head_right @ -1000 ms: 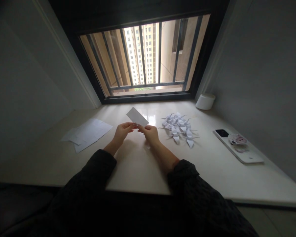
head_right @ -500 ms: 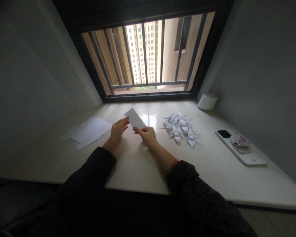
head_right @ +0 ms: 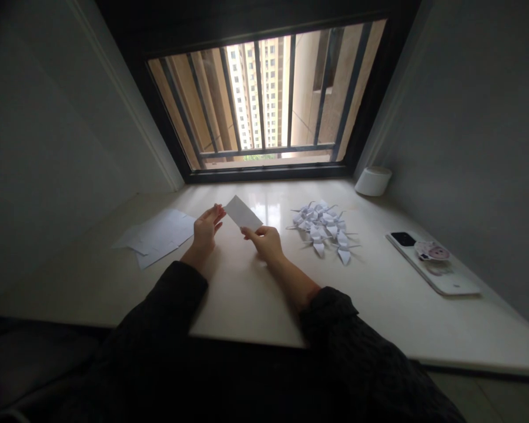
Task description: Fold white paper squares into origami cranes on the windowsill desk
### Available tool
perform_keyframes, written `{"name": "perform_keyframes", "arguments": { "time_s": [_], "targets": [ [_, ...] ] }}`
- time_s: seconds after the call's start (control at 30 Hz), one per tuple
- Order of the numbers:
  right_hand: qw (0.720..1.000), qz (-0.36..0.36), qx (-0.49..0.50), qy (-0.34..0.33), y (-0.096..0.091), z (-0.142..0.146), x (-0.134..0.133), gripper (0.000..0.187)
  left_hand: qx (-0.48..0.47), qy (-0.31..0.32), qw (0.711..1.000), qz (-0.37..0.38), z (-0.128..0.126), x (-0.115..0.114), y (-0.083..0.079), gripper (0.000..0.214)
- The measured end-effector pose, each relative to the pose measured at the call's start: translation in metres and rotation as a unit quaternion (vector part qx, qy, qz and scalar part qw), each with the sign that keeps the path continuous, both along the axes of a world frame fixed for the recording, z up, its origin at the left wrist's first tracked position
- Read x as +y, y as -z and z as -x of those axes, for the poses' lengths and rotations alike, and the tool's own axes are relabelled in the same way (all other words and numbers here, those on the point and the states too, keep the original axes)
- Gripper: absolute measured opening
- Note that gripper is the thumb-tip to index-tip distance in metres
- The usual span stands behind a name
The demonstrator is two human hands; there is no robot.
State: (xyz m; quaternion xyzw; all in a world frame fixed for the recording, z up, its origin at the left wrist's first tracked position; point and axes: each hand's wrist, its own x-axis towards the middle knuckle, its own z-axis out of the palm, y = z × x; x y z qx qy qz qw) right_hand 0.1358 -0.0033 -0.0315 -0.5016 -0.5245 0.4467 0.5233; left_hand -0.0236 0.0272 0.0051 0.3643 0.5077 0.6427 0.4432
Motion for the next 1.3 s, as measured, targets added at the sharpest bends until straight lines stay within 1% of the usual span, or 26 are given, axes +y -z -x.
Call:
{"name": "perform_keyframes", "arguments": {
  "time_s": [0.17,0.23,0.33,0.57,0.83,0.93,1.13,1.3],
  "targets": [
    [0.999,-0.011,-0.036,0.025,-0.002,-0.005,0.003,0.036,0.050,0.095,0.994,0.000,-0.009,-0.002,0.005,0.054],
    [0.998,-0.016,-0.046,0.024,-0.004,-0.006,0.001,0.035,0.077,0.109,0.991,-0.005,-0.010,-0.002,0.006,0.053],
    [0.998,-0.020,-0.054,0.019,-0.007,-0.006,0.000,0.034,0.089,0.088,0.992,-0.013,-0.010,-0.003,0.007,0.048],
    [0.998,-0.031,-0.060,0.010,-0.008,-0.005,0.000,0.037,0.052,0.032,0.998,-0.026,-0.013,-0.007,0.004,0.042],
    [0.997,-0.028,-0.064,0.014,-0.005,-0.007,0.002,0.037,0.016,0.018,0.999,-0.029,-0.012,-0.005,0.002,0.043],
    [0.997,-0.030,-0.064,0.012,-0.004,-0.008,0.003,0.037,0.000,0.024,1.000,-0.020,-0.010,-0.005,0.000,0.041],
    [0.996,-0.057,-0.074,-0.003,-0.008,-0.011,0.004,0.036,-0.063,0.060,0.996,0.036,-0.008,-0.006,0.001,0.039],
    [0.994,-0.068,-0.079,0.017,-0.012,-0.013,0.002,0.039,-0.079,0.069,0.994,0.043,-0.008,-0.006,0.003,0.039]
  ]
}}
